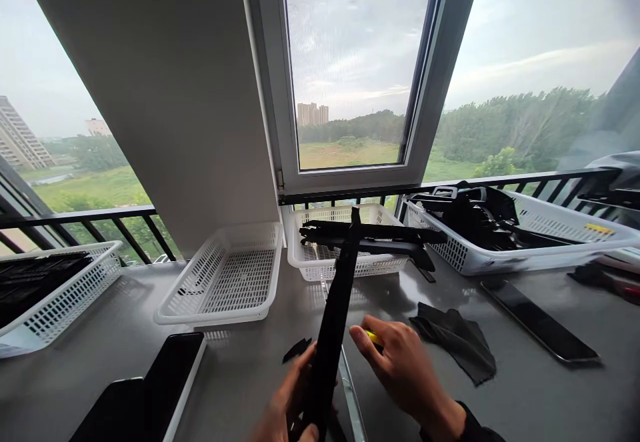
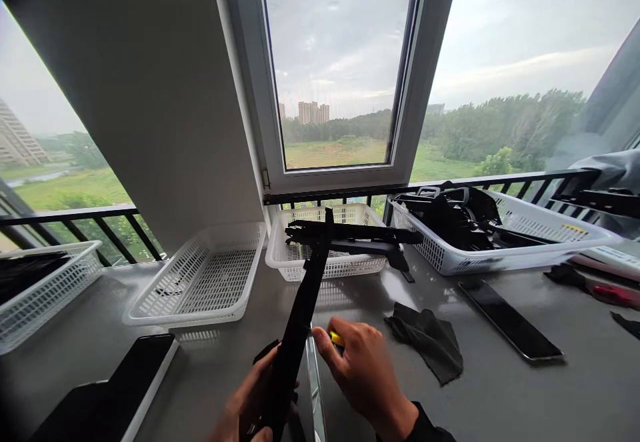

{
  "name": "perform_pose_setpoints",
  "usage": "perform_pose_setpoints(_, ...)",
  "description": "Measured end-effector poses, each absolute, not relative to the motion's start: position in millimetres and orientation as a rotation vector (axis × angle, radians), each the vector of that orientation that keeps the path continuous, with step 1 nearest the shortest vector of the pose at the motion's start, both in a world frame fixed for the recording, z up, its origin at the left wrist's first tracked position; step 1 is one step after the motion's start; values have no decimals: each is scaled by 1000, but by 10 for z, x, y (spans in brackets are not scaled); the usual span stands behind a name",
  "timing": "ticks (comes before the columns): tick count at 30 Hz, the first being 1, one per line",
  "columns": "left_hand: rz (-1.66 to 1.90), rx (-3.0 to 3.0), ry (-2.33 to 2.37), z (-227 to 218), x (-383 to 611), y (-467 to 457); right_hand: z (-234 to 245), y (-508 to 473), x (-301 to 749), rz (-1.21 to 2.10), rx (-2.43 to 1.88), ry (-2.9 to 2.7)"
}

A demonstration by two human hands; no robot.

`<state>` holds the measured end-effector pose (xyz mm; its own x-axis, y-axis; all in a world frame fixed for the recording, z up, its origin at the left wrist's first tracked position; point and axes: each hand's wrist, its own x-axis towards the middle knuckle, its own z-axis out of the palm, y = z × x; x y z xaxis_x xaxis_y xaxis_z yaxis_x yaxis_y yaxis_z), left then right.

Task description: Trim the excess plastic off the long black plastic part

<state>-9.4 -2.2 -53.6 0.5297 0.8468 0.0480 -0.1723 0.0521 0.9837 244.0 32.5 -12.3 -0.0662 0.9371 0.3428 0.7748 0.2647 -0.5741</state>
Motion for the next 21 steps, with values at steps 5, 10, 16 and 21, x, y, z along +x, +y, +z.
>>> perform_pose_setpoints(5,989,1302,668,-482,-28,-3,-246,231,2214,425,-1431,-2102)
perform_pose_setpoints(10,1059,1272,774,-499,-16,-27,-325,179,2107,392,-1476,-2140)
perform_pose_setpoints(16,1112,1293,837,-541,-35,-50,-400,195,2122,359,-1510,-2123)
perform_pose_setpoints(21,1140,1282,879,-490,-23,-68,-378,188,2131,327,-1468,-2150)
